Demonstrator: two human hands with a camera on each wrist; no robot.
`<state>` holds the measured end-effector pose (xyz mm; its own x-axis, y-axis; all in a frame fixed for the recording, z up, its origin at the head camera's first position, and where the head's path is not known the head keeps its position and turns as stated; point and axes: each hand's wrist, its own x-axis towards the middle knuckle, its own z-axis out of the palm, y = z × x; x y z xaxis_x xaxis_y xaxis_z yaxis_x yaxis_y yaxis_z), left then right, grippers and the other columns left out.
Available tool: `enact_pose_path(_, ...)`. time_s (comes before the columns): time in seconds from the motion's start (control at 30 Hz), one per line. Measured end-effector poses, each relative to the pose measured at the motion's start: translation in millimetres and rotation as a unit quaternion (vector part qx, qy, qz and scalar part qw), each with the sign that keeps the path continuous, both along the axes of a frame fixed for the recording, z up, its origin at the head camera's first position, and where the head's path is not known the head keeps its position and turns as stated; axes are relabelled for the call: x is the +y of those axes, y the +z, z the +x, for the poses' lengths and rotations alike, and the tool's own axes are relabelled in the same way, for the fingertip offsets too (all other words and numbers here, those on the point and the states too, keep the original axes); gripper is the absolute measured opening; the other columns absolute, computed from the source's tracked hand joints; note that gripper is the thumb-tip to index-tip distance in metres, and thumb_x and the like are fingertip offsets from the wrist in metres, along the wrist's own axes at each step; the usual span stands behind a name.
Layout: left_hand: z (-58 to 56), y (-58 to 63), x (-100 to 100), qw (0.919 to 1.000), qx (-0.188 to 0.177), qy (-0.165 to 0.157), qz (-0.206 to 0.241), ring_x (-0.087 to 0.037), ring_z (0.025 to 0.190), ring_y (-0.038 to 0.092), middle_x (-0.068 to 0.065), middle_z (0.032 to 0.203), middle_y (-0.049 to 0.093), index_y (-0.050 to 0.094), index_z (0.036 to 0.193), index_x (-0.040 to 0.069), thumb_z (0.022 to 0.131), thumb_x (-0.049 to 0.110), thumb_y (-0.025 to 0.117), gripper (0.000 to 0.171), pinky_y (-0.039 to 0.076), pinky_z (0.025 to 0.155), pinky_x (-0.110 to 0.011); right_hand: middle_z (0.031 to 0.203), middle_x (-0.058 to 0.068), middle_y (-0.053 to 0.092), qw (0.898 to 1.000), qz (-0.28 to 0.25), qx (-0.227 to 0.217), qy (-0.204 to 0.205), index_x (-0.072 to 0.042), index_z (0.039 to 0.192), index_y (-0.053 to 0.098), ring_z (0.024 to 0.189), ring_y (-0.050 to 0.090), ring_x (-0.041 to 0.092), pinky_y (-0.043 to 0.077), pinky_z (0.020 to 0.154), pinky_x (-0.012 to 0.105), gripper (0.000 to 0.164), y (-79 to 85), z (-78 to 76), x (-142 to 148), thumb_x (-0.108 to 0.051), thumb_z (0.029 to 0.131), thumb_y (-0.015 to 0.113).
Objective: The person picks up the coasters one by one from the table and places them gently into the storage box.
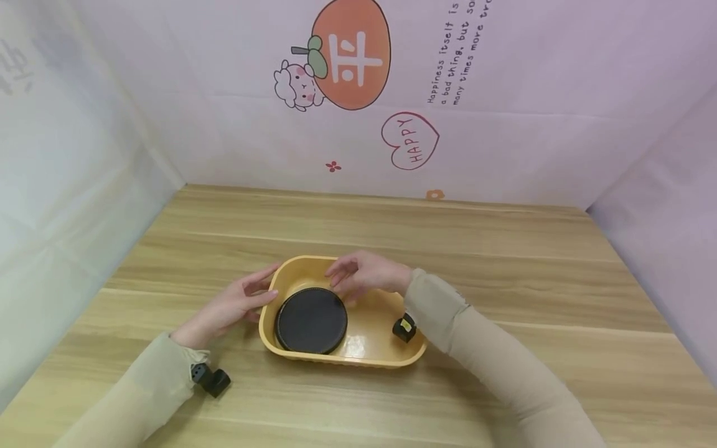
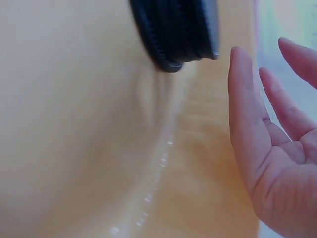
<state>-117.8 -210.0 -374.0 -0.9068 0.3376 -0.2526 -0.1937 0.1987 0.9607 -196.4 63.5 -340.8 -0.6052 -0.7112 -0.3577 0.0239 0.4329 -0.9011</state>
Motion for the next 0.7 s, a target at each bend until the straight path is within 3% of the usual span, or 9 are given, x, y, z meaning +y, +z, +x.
enact_pose_path(0.3,-1.4,0.1,-3,0.9996,0.009,-0.01,-0.023,-0.019,0.1,0.061,-0.033,0.135,0.04,0.019,0.152,0.01,0.095,0.014,0.056,0.067,0.058,0.073,-0.035,0.122,0.027,0.054,0.997,-0.076,0.003,-0.022,0.006,0.131,0.048,0.112,0.055,0.039,0.055,0.087,0.041,0.046,34.1,10.2,41,-0.002,0.087,0.061)
enact_pose_path(0.47,-0.6,1.0,-5,0.9984,0.029,-0.018,-0.046,-0.025,0.105,0.059,-0.034,0.134,0.04,0.019,0.151,0.008,0.096,0.015,0.055,0.066,0.058,0.075,-0.034,0.112,0.015,0.061,0.993,-0.094,0.014,-0.069,0.007,0.131,0.047,0.1,0.061,0.027,0.056,0.085,0.041,0.049,47.4,16.4,76,0.001,0.084,0.063)
enact_pose_path(0.7,1.4,0.5,-11,0.9959,0.059,-0.02,-0.065,-0.036,0.114,0.055,-0.033,0.138,0.039,0.022,0.15,0.003,0.097,0.017,0.053,0.063,0.057,0.08,-0.032,0.11,0.002,0.059,0.986,-0.086,0.059,-0.133,0.011,0.133,0.04,0.098,0.06,0.013,0.055,0.085,0.03,0.053,40.1,27.2,139,0.002,0.085,0.062)
